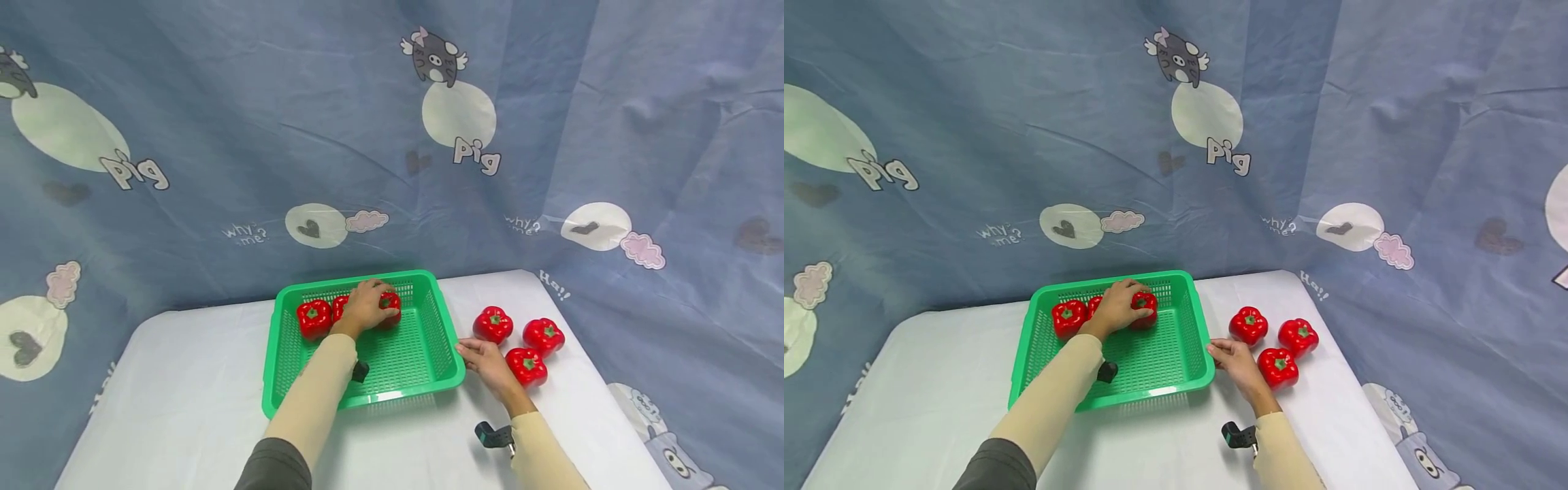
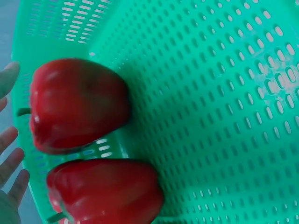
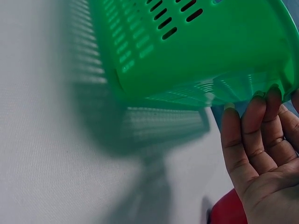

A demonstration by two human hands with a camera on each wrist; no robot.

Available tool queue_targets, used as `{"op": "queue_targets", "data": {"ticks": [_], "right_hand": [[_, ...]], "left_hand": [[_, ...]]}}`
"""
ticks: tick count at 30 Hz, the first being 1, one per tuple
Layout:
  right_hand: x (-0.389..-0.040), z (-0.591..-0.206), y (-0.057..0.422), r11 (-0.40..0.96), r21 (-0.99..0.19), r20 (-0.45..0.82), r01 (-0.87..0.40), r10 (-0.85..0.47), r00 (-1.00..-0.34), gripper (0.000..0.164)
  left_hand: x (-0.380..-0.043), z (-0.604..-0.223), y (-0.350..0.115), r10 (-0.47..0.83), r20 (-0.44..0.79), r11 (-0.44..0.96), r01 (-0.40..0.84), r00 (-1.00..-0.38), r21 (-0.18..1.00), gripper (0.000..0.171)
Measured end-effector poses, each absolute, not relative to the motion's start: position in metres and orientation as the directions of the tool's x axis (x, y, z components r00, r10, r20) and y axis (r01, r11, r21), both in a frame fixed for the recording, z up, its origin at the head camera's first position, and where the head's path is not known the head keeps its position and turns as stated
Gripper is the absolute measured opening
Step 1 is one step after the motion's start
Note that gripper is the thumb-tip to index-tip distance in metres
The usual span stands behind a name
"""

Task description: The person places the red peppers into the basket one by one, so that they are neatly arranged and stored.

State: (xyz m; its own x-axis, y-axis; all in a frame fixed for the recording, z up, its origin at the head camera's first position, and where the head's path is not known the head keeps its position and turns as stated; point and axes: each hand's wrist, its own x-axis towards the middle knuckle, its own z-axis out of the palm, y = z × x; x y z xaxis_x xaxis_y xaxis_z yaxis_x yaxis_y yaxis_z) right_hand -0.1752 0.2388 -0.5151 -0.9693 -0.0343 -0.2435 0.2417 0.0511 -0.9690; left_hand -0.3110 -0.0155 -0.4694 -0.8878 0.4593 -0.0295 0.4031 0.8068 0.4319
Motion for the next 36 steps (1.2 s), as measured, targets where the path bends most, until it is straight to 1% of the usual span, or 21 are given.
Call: {"op": "queue_targets", "data": {"ticks": [5, 13, 18, 25, 32, 36], "right_hand": [[-0.174, -0.515, 0.239, 0.063, -0.97, -0.237, 0.234, -0.043, -0.971, 0.037], [-0.175, -0.515, 0.239, 0.074, -0.972, -0.227, 0.222, -0.064, -0.972, 0.039], [-0.174, -0.511, 0.238, 0.088, -0.972, -0.225, 0.219, -0.075, -0.971, 0.04], [-0.173, -0.508, 0.241, 0.112, -0.974, -0.207, 0.196, -0.097, -0.974, 0.042], [-0.173, -0.509, 0.24, 0.107, -0.972, -0.218, 0.21, -0.079, -0.973, 0.042], [-0.172, -0.509, 0.238, 0.103, -0.973, -0.214, 0.205, -0.084, -0.973, 0.043]], "left_hand": [[-0.307, -0.458, -0.022, 0.438, -0.019, 0.77, 0.364, -0.899, 0.524, 0.049], [-0.295, -0.439, -0.043, 0.43, -0.01, 0.672, 0.313, -0.903, 0.672, 0.048], [-0.285, -0.433, -0.06, 0.416, -0.019, 0.627, 0.271, -0.909, 0.731, 0.05], [-0.265, -0.428, -0.077, 0.431, -0.039, 0.549, 0.228, -0.902, 0.804, 0.051], [-0.248, -0.419, -0.1, 0.368, -0.074, 0.446, 0.107, -0.927, 0.889, 0.049], [-0.244, -0.42, -0.115, 0.321, -0.06, 0.368, 0.066, -0.945, 0.927, 0.047]]}}
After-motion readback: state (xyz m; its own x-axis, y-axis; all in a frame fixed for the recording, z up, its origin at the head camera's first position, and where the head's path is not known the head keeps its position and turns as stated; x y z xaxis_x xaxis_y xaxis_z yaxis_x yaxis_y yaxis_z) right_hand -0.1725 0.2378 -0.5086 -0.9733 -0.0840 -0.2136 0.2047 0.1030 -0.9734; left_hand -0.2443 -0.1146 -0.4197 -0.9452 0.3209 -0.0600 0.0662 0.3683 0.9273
